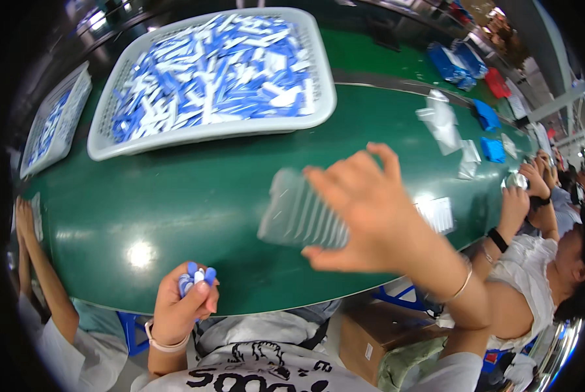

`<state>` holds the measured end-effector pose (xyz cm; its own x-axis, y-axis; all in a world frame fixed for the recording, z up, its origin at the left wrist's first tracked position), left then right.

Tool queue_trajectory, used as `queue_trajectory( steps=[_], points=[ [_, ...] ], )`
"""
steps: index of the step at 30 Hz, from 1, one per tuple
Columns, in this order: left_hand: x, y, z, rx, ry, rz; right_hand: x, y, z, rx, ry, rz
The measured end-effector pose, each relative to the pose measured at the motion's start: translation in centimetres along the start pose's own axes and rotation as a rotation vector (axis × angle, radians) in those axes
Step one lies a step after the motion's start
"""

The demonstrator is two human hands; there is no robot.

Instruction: The person organizes small blue and white plastic components by hand, picking them up from a plastic basket and placing them into a clear plastic tray.

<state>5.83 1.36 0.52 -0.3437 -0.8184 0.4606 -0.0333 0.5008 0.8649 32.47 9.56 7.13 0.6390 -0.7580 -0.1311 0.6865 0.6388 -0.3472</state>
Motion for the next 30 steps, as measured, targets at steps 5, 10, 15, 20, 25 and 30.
queue_trajectory(
  steps=[5, 10, 15, 20, 25, 30],
  points=[
    [0.7, -0.3, -0.2, -0.072, 0.038, -0.153, -1.1, -5.0, -5.2, -0.091, -0.135, -0.025],
    [1.2, -1.7, -0.4, 0.031, -0.017, -0.006, -0.5, -6.3, -5.6, -0.209, -0.122, -0.057],
    [0.5, -2.1, -1.8, 0.281, -0.287, 0.147, 1.3, -6.6, -7.1, -1.003, 0.110, -0.089],
    [-0.2, -2.1, -2.7, 0.349, -0.700, 0.235, 2.5, -6.0, -8.5, -1.353, 0.122, 0.153],
    [-0.6, -2.5, -2.8, 0.331, -0.644, 0.212, 3.8, -3.3, -6.4, -1.050, 0.345, -0.195],
    [-0.6, -2.8, -2.7, 0.356, -0.552, 0.180, 2.4, -1.2, -6.0, -0.731, 0.152, -0.434]
  ],
)
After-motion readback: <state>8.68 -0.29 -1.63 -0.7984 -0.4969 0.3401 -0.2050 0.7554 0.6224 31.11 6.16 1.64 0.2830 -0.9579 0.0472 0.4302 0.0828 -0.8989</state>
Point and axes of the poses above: each hand's wrist, its own x-axis away from the middle knuckle, its own z-axis out of the back of the hand, y = z × x, the point moved 2 cm from there along -x, towards the middle knuckle, and after that the axes turned 12 degrees about -x, right-handed, at the moved point
